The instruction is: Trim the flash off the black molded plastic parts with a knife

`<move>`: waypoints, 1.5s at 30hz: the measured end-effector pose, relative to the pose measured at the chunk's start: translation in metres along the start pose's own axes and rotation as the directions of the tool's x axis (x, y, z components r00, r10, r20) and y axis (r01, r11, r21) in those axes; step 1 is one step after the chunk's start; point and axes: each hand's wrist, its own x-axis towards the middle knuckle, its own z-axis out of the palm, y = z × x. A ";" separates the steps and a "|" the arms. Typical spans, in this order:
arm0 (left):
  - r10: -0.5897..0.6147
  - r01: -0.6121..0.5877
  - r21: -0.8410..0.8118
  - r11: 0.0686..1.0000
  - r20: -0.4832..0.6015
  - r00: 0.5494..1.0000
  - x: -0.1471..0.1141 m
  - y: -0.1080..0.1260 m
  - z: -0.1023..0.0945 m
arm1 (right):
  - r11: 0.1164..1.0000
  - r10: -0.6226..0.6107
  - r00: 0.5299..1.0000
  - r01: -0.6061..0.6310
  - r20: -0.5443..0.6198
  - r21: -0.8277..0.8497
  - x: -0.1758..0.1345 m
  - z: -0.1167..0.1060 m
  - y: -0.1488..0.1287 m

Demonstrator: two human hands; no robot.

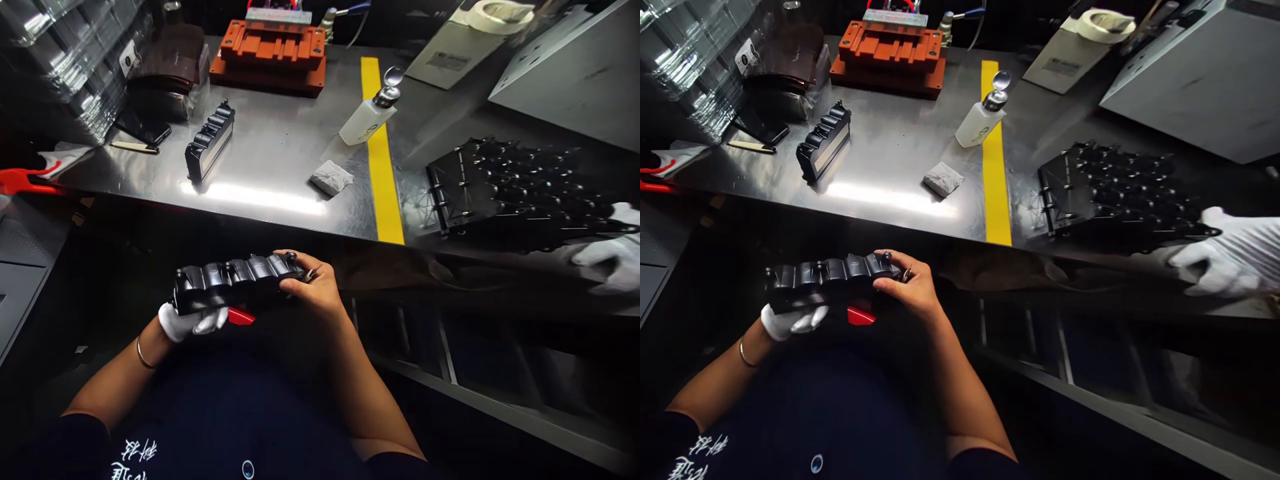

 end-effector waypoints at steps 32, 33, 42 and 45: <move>0.204 -0.232 0.162 0.959 0.175 0.963 -0.007 -0.002 0.011 | 0.671 -0.368 0.724 0.641 0.583 -0.374 -0.012 0.018 -0.030; 0.197 -0.229 0.180 0.957 0.182 0.963 -0.007 -0.003 0.012 | 0.634 -0.401 0.707 0.673 0.583 -0.380 -0.012 0.020 -0.032; 0.223 -0.225 0.039 0.973 0.060 0.973 -0.001 -0.019 0.017 | 0.472 -0.578 0.728 0.667 0.370 -0.577 -0.008 0.025 -0.023; 0.211 -0.210 -0.031 0.977 0.024 0.977 -0.003 -0.019 0.024 | 0.438 -0.584 0.735 0.642 0.344 -0.629 -0.008 0.025 -0.023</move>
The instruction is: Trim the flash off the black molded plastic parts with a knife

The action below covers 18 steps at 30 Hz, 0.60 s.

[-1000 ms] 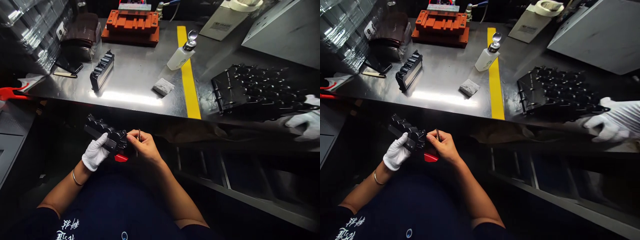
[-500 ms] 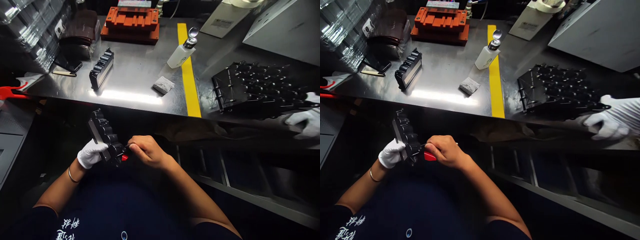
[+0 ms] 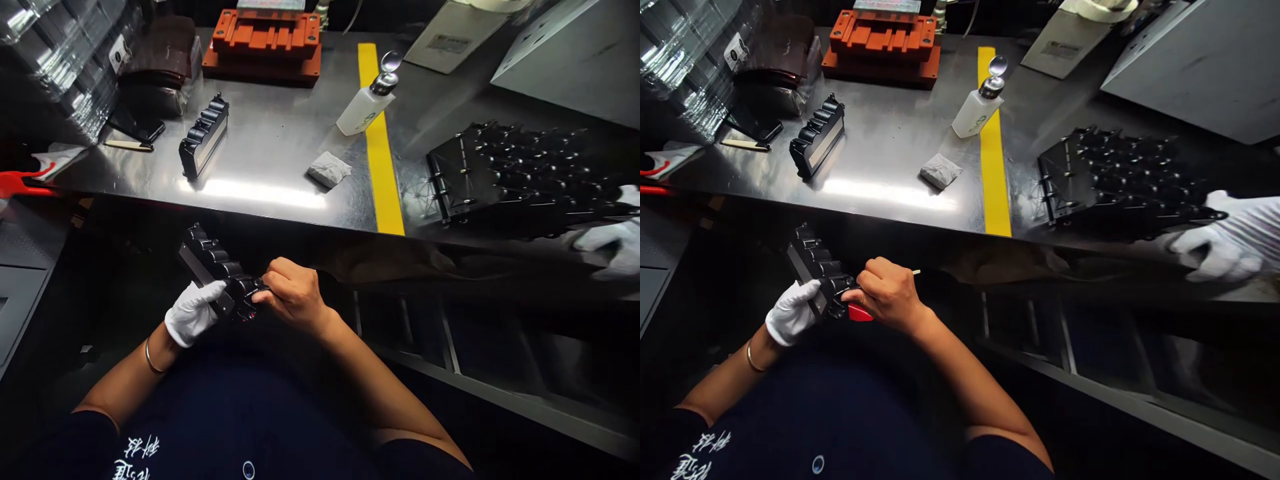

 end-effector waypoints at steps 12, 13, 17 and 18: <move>-0.369 0.271 -0.507 0.818 -0.101 0.924 -0.006 0.017 0.027 | 0.998 -0.048 0.985 0.040 0.165 0.046 0.013 -0.024 0.024; -0.373 0.277 -0.508 0.815 -0.095 0.923 -0.006 0.016 0.025 | 0.996 -0.061 0.978 0.047 0.199 0.073 0.015 -0.026 0.025; -0.384 0.320 -0.480 0.817 -0.040 0.922 -0.007 0.011 0.017 | 0.954 -0.094 0.930 -0.018 0.355 0.299 0.019 -0.031 0.028; -0.386 0.331 -0.469 0.819 -0.022 0.922 -0.007 0.010 0.015 | 0.934 -0.090 0.916 -0.059 0.392 0.353 0.019 -0.032 0.028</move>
